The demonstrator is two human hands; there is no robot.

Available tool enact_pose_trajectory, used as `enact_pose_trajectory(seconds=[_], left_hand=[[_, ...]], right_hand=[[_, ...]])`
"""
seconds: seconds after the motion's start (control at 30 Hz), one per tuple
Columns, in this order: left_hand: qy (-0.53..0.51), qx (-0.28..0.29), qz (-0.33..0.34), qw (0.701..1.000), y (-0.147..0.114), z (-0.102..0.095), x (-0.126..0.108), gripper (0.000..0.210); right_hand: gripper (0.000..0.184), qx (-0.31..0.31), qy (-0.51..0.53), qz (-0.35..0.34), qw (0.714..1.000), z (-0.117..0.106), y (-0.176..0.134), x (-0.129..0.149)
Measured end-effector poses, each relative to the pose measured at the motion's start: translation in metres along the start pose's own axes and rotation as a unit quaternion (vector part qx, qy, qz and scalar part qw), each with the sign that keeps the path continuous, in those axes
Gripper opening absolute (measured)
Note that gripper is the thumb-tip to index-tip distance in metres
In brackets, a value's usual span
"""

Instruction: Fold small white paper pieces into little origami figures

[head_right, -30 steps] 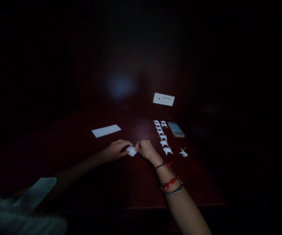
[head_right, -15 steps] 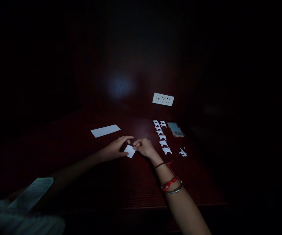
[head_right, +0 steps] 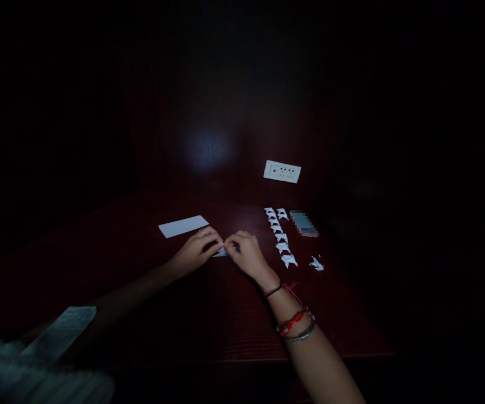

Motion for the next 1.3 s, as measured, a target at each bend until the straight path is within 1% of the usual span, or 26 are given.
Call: enact_pose_trajectory(seconds=[0.17, 0.3, 0.37, 0.43, 0.53, 0.57, 0.63, 0.67, 0.7, 0.73, 0.77, 0.87, 0.9, 1.0, 1.1, 1.17, 1.23, 1.3], left_hand=[[0.05, -0.002, 0.015, 0.999, 0.0, -0.001, -0.006, 0.016], [0.075, -0.024, 0.026, 0.997, 0.001, -0.006, -0.013, 0.012], [0.067, -0.048, 0.033, 0.996, 0.002, -0.012, -0.015, 0.01], [0.058, -0.086, 0.028, 0.994, 0.002, -0.021, -0.013, 0.01], [0.056, -0.155, -0.007, 0.986, 0.0, -0.035, -0.004, 0.012], [0.052, -0.166, -0.015, 0.985, -0.001, -0.036, -0.001, 0.012], [0.031, -0.151, -0.014, 0.988, -0.001, -0.033, 0.002, 0.014], [0.017, -0.134, -0.011, 0.991, 0.0, -0.029, 0.002, 0.015], [0.006, -0.119, -0.009, 0.993, 0.0, -0.024, 0.003, 0.015], [-0.003, -0.107, -0.009, 0.994, 0.0, -0.02, 0.004, 0.016], [-0.01, -0.1, -0.012, 0.995, 0.0, -0.017, 0.006, 0.016], [-0.028, -0.089, -0.024, 0.995, 0.0, -0.008, 0.014, 0.016], [-0.035, -0.083, -0.03, 0.995, -0.001, -0.005, 0.018, 0.016], [-0.05, -0.051, -0.053, 0.996, -0.004, 0.005, 0.031, 0.019], [-0.036, 0.018, -0.076, 0.996, -0.009, 0.018, 0.038, 0.02], [-0.012, 0.056, -0.086, 0.995, -0.014, 0.024, 0.039, 0.019], [0.017, 0.068, -0.084, 0.994, -0.016, 0.025, 0.037, 0.02], [0.033, 0.075, -0.062, 0.995, -0.016, 0.025, 0.032, 0.029]], right_hand=[[0.01, -0.002, 0.003, -0.011, 1.0, -0.001, 0.001, 0.005], [0.008, 0.013, 0.029, -0.013, 0.999, -0.002, 0.003, 0.008], [0.007, 0.012, 0.039, -0.008, 0.999, -0.004, 0.004, 0.007], [0.007, 0.003, 0.044, 0.002, 0.999, -0.009, 0.004, 0.001], [0.007, -0.027, 0.065, 0.029, 0.997, -0.019, 0.006, -0.016], [0.008, -0.035, 0.084, 0.036, 0.995, -0.021, 0.006, -0.022], [0.012, -0.058, 0.127, 0.048, 0.989, -0.026, 0.007, -0.031], [0.014, -0.063, 0.143, 0.051, 0.986, -0.027, 0.007, -0.033], [0.016, -0.056, 0.154, 0.051, 0.985, -0.025, 0.008, -0.034], [0.018, -0.035, 0.164, 0.048, 0.985, -0.022, 0.007, -0.033], [0.019, -0.001, 0.172, 0.043, 0.984, -0.016, 0.007, -0.031], [0.021, 0.113, 0.201, 0.037, 0.972, 0.006, 0.004, -0.026], [0.02, 0.131, 0.211, 0.045, 0.968, 0.011, 0.003, -0.027], [0.016, 0.121, 0.246, 0.093, 0.957, 0.022, 0.005, -0.039], [0.016, 0.102, 0.254, 0.143, 0.951, 0.027, 0.008, -0.053], [0.019, 0.09, 0.218, 0.157, 0.959, 0.028, 0.009, -0.059], [0.023, 0.079, 0.162, 0.154, 0.971, 0.026, 0.008, -0.061], [0.023, 0.089, 0.113, 0.142, 0.979, 0.027, 0.006, -0.058]])
Point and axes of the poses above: each hand's wrist, its own y-axis towards the middle knuckle, its own z-axis out of the palm, x = y × z, the point moved 6 cm from there along y, towards the middle knuckle, and after that the axes turned 11 degrees about z, right-handed, at the moved point
